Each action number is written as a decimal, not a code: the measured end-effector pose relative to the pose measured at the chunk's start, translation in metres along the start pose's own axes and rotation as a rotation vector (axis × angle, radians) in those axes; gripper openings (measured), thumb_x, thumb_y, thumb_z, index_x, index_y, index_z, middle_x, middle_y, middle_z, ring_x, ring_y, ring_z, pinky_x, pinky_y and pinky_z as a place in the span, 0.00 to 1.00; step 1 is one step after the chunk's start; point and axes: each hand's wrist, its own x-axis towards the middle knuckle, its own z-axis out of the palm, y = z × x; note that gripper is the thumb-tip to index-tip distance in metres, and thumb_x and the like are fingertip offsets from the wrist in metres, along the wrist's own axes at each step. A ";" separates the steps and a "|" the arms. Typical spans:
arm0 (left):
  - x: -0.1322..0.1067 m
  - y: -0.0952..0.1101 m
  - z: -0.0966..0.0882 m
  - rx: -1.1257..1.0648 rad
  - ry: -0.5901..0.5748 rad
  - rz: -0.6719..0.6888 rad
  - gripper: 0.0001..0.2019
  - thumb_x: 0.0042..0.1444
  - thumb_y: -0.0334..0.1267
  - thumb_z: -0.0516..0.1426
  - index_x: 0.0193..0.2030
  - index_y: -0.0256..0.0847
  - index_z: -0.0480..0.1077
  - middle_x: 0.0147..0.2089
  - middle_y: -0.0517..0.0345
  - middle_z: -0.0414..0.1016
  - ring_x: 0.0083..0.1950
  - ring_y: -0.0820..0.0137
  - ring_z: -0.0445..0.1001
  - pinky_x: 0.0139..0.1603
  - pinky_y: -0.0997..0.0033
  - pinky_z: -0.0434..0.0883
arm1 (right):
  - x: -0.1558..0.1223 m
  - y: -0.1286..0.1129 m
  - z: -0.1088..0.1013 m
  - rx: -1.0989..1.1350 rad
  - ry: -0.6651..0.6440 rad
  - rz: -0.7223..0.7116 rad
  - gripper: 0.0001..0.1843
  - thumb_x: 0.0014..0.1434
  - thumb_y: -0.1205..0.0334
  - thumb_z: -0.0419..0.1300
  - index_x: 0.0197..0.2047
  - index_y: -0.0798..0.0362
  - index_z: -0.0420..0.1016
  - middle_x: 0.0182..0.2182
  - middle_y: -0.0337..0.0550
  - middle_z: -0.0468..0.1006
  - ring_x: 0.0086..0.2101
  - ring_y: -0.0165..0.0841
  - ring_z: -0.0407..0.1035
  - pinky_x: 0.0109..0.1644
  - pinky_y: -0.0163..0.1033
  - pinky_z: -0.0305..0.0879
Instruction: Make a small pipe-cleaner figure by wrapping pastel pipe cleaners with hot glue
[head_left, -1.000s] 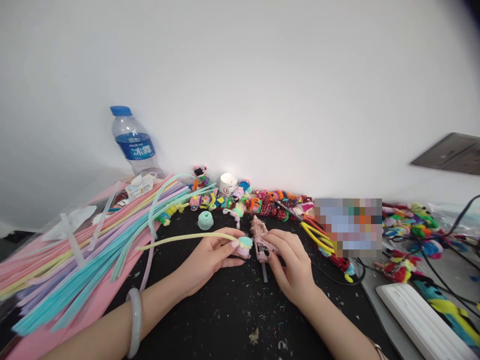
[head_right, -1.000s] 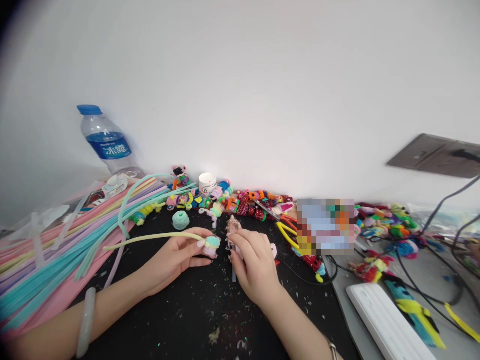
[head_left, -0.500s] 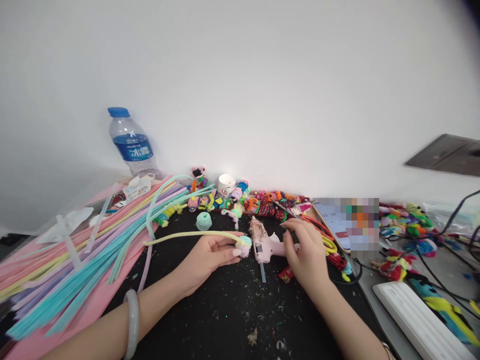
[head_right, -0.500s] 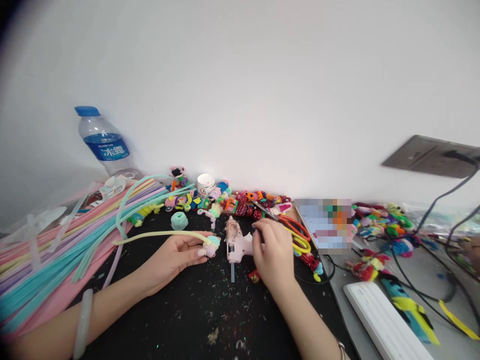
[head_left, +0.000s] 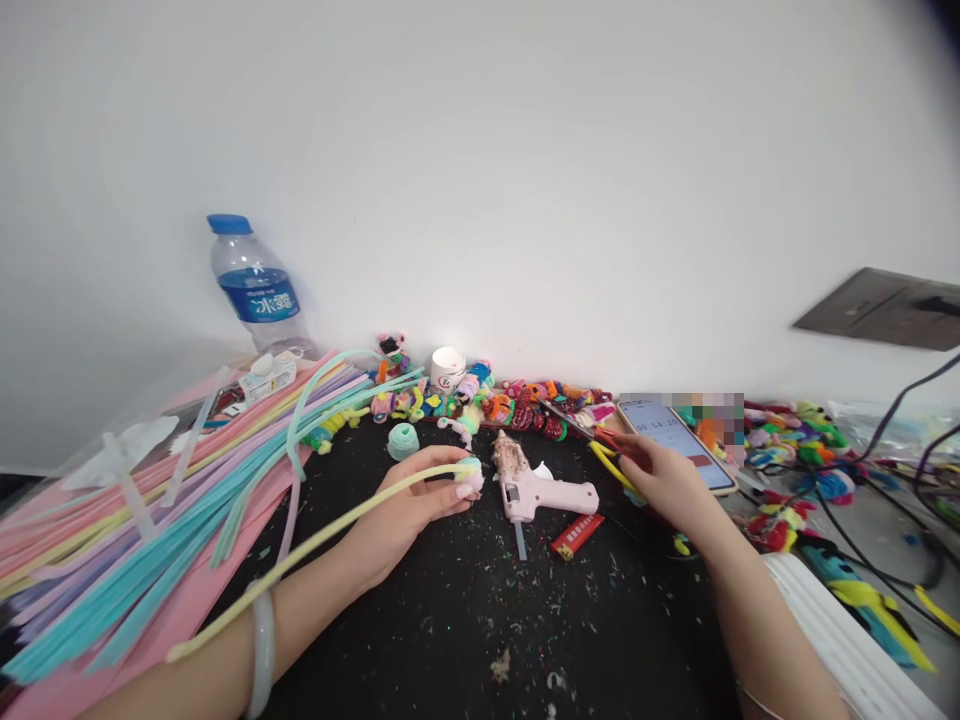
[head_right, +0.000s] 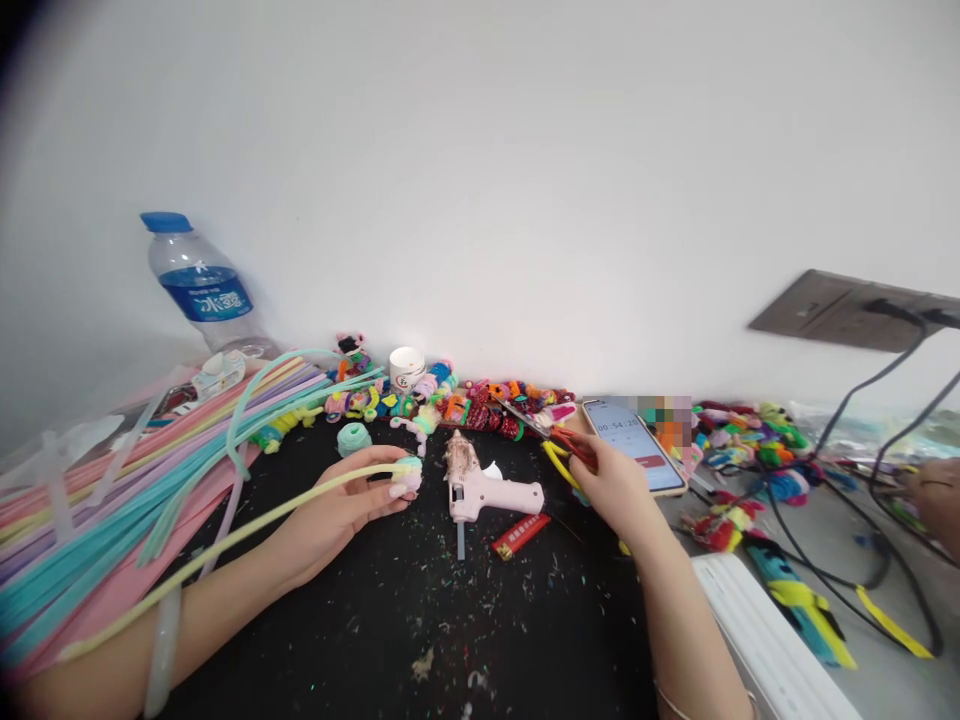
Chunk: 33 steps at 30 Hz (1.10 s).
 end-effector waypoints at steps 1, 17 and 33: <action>0.000 0.001 0.000 -0.002 0.001 0.002 0.17 0.48 0.35 0.65 0.45 0.41 0.70 0.41 0.55 0.78 0.42 0.70 0.76 0.44 0.73 0.72 | 0.000 0.001 0.000 -0.002 -0.006 -0.011 0.21 0.54 0.62 0.53 0.52 0.54 0.71 0.42 0.47 0.80 0.41 0.42 0.74 0.41 0.41 0.68; 0.003 -0.001 -0.001 -0.011 0.069 0.084 0.12 0.53 0.37 0.61 0.44 0.41 0.67 0.45 0.55 0.74 0.48 0.68 0.74 0.49 0.70 0.71 | -0.003 -0.003 -0.003 -0.144 0.360 -0.095 0.12 0.45 0.60 0.58 0.35 0.54 0.71 0.30 0.47 0.78 0.30 0.41 0.72 0.32 0.40 0.62; 0.006 -0.001 -0.006 0.006 0.238 0.190 0.17 0.49 0.40 0.63 0.46 0.40 0.71 0.46 0.54 0.75 0.48 0.66 0.74 0.50 0.68 0.72 | -0.050 -0.086 0.018 -0.071 0.166 -0.393 0.17 0.50 0.57 0.58 0.43 0.52 0.63 0.36 0.46 0.77 0.34 0.41 0.73 0.32 0.38 0.60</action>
